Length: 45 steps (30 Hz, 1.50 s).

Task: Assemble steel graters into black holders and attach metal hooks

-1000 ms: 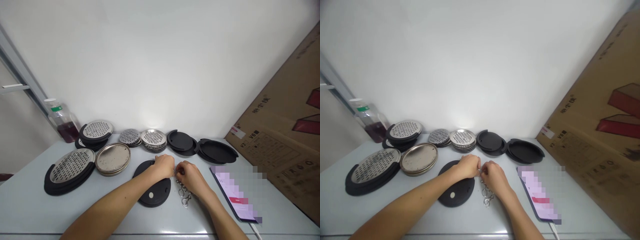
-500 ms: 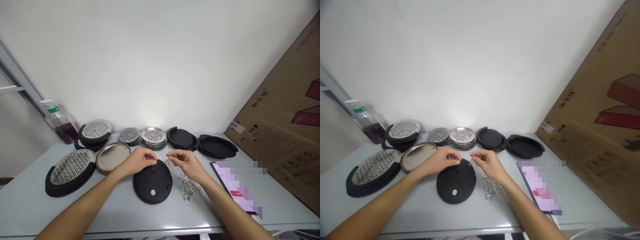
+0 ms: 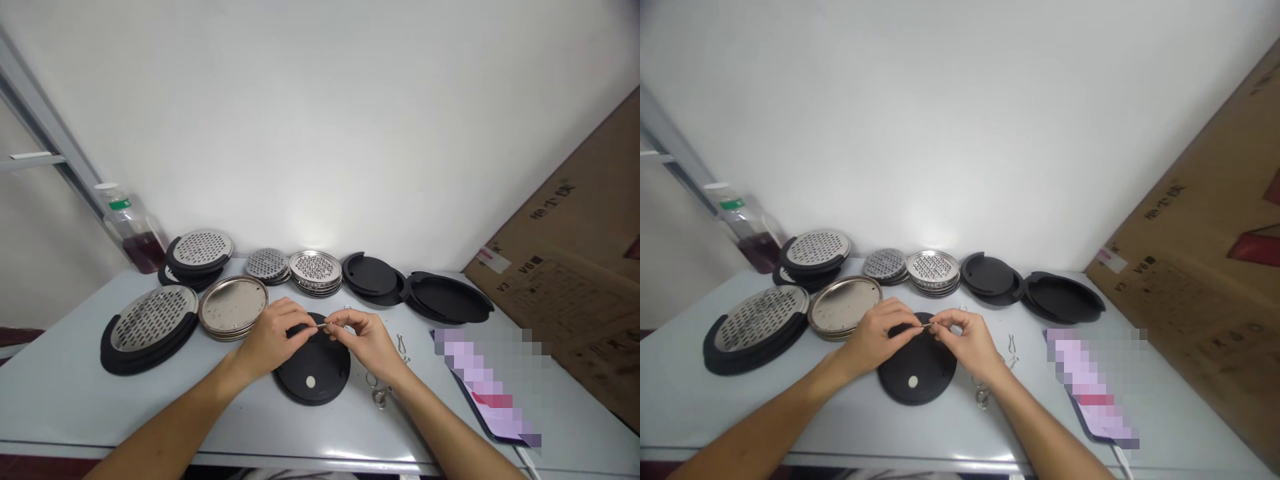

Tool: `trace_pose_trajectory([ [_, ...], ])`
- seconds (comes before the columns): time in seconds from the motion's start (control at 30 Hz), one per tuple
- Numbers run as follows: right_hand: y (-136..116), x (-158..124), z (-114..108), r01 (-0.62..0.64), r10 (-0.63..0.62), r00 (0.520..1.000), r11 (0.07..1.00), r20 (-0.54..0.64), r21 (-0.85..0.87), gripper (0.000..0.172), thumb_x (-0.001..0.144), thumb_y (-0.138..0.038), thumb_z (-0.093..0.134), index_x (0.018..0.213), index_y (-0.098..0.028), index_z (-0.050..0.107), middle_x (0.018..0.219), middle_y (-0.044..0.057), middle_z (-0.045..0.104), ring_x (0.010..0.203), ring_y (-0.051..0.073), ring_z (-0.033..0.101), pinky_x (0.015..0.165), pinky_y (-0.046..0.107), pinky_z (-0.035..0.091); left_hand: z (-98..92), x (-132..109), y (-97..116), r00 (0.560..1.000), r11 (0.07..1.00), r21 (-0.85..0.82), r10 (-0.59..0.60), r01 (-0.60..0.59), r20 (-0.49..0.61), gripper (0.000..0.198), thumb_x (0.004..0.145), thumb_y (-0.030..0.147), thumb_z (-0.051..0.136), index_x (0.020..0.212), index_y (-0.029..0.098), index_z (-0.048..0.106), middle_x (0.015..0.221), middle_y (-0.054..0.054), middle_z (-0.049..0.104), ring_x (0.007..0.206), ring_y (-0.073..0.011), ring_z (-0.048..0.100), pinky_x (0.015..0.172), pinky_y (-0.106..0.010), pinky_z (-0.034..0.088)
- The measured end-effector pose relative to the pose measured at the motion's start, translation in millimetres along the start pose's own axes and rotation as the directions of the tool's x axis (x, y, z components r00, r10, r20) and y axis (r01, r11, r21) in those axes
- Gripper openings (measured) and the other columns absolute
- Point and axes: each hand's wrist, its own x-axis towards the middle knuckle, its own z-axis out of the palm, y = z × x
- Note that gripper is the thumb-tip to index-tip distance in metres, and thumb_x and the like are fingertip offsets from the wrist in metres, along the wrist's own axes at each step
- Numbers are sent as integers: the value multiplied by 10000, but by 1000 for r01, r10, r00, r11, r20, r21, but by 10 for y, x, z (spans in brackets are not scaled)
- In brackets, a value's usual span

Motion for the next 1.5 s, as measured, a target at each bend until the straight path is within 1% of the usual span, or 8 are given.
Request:
trace_pose_trajectory([
  [0.4,3,12,-7,-24,26,998,999,62,-38,196,814,-377,722,849,-185,741,752,26,711,721,172,627,701,301,483,-58,3,6,993,990,69,118,-120,32,89,901,179,632,884,225,706,870,-21,718,874,-189,621,835,-353,483],
  [0.73,-113,-38,-72,34,18,943,988,332,-149,248,947,-318,580,1087,-235,767,905,36,680,788,160,580,688,262,427,-45,3,-14,909,902,152,414,-404,-40,94,905,126,653,941,190,712,876,-19,743,848,-181,599,775,-351,478],
  [0.93,-65,-3,-73,-179,149,903,983,404,37,255,893,-363,654,1003,-168,777,744,6,609,566,83,422,524,226,320,-17,6,2,874,866,187,482,-463,-66,140,877,90,675,969,190,713,869,-17,755,817,-172,621,734,-330,485],
  [1.07,-34,11,-101,-242,181,890,965,418,97,287,870,-385,674,997,-148,775,731,6,601,538,70,380,502,224,292,25,-4,5,931,935,42,355,-353,-87,134,881,101,671,935,204,738,890,-29,756,835,-174,655,777,-334,518],
  [1.2,-6,18,-108,-158,157,957,987,245,-15,263,895,-355,633,1019,-167,768,739,14,634,588,101,469,550,234,362,73,-8,21,993,976,-215,-50,27,-104,150,889,142,659,959,225,762,933,-27,764,860,-167,697,797,-298,556],
  [1.33,18,9,-45,-12,30,996,980,86,-200,234,924,-308,583,1020,-198,766,787,30,685,700,155,578,638,259,433,88,8,40,894,785,-463,-446,411,38,220,854,231,699,1069,218,746,898,-25,781,842,-188,726,802,-305,582],
  [1.4,17,-3,-5,61,-47,997,959,60,-275,228,935,-281,567,1030,-215,764,834,36,711,751,171,612,695,272,453,93,16,50,866,712,-520,-486,472,121,182,847,257,701,1010,203,762,888,-31,784,843,-195,728,800,-301,582],
  [1.5,0,-21,35,145,-136,989,931,49,-336,244,950,-247,545,1079,-243,752,898,35,734,815,180,639,764,283,460,105,18,71,874,712,-527,-463,465,146,131,864,266,675,929,200,767,833,-19,770,806,-180,715,775,-276,571],
])
